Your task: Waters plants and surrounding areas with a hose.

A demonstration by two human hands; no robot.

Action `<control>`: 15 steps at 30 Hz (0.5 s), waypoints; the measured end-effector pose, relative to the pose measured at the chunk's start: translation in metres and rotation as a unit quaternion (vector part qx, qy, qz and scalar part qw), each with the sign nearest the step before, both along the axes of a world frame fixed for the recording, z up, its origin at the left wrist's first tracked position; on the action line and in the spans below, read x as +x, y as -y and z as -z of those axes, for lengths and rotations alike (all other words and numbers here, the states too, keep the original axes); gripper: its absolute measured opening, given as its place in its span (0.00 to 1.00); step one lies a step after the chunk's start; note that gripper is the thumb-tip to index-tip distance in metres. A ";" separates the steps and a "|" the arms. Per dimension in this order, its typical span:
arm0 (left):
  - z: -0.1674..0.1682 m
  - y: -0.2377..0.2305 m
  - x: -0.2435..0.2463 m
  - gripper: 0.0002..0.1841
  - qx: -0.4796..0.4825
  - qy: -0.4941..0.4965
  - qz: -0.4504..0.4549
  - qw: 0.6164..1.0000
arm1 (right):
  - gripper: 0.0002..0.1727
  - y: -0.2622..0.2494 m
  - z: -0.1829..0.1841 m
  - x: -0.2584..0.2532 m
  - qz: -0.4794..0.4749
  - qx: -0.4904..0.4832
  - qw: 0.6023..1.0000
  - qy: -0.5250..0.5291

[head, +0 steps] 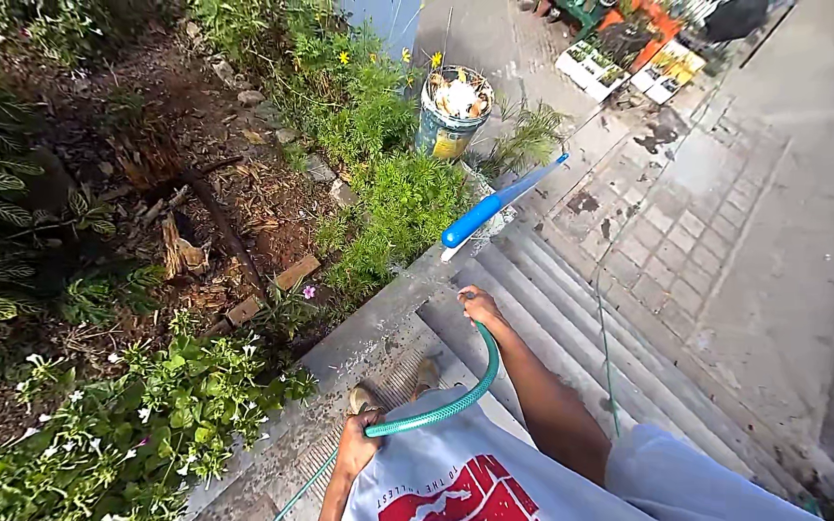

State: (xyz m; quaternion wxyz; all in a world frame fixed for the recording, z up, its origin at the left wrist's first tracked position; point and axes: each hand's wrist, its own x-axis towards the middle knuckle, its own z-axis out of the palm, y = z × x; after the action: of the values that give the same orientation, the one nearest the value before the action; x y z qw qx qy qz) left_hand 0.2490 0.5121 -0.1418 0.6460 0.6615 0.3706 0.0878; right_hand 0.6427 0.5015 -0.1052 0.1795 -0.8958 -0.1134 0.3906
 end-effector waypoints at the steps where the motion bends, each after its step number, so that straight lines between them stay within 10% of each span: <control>1: 0.000 0.000 0.000 0.13 0.000 -0.003 -0.001 1.000 | 0.20 0.001 -0.001 0.002 0.014 -0.002 1.000 0.012; 15: -0.003 -0.009 0.001 0.13 0.028 -0.027 0.020 0.999 | 0.21 0.017 -0.006 0.005 0.066 0.000 0.996 0.056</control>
State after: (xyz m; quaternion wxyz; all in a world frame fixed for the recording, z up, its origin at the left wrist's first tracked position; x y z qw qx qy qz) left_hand 0.2501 0.5213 -0.1387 0.6189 0.6887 0.3718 0.0669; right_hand 0.6481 0.4849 -0.0993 0.1984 -0.9219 -0.0638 0.3266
